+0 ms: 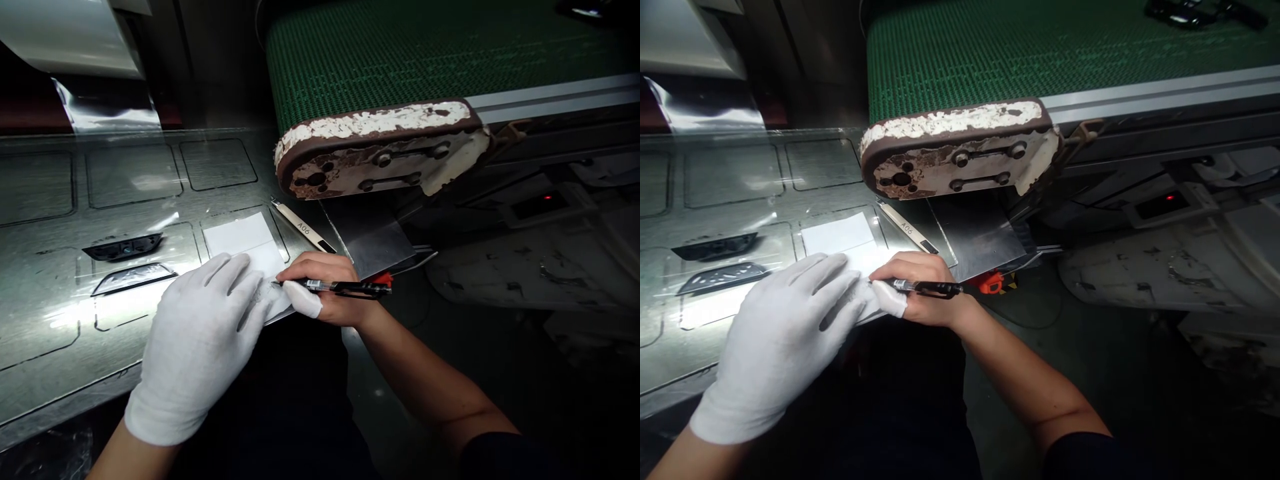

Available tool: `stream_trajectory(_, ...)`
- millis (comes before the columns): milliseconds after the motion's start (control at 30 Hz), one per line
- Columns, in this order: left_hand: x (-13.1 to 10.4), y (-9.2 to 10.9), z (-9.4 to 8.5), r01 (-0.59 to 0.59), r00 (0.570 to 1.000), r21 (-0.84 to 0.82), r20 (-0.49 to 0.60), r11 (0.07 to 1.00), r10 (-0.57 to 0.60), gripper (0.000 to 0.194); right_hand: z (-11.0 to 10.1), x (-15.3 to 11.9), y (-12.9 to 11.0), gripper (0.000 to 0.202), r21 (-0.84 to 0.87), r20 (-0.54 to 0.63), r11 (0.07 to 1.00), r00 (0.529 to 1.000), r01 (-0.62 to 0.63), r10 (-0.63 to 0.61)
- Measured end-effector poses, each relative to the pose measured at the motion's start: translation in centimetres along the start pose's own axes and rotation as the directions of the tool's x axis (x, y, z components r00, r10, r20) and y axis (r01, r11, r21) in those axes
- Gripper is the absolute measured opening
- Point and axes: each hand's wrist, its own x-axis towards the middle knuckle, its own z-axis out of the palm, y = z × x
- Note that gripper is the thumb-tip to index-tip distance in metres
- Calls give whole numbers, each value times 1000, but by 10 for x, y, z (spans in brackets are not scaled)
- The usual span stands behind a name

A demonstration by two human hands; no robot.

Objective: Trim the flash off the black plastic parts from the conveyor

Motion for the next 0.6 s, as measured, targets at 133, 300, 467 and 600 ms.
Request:
stream_trajectory(133, 0, -1, -1, 2, 1000, -2, -1, 1000, -2, 17, 0, 1, -1, 11, -3, 1, 1000, 1000, 4, -4)
stream_trajectory(300, -1, 0, 0, 0, 1000, -8, -1, 1000, 0, 17, 0, 0, -1, 11, -4, 4, 1000, 1000, -5, 5)
stream_trajectory(467, -2, -1, 1, 4, 1000, -1, -6, 1000, -4, 16, 0, -1, 1, 10, -10, -9, 1000, 1000, -24, 24)
stream_trajectory(600, -1, -1, 0, 0, 1000, 2, -16, 1000, 0, 15, 0, -2, 2, 10, -15, -15, 1000, 1000, -25, 25)
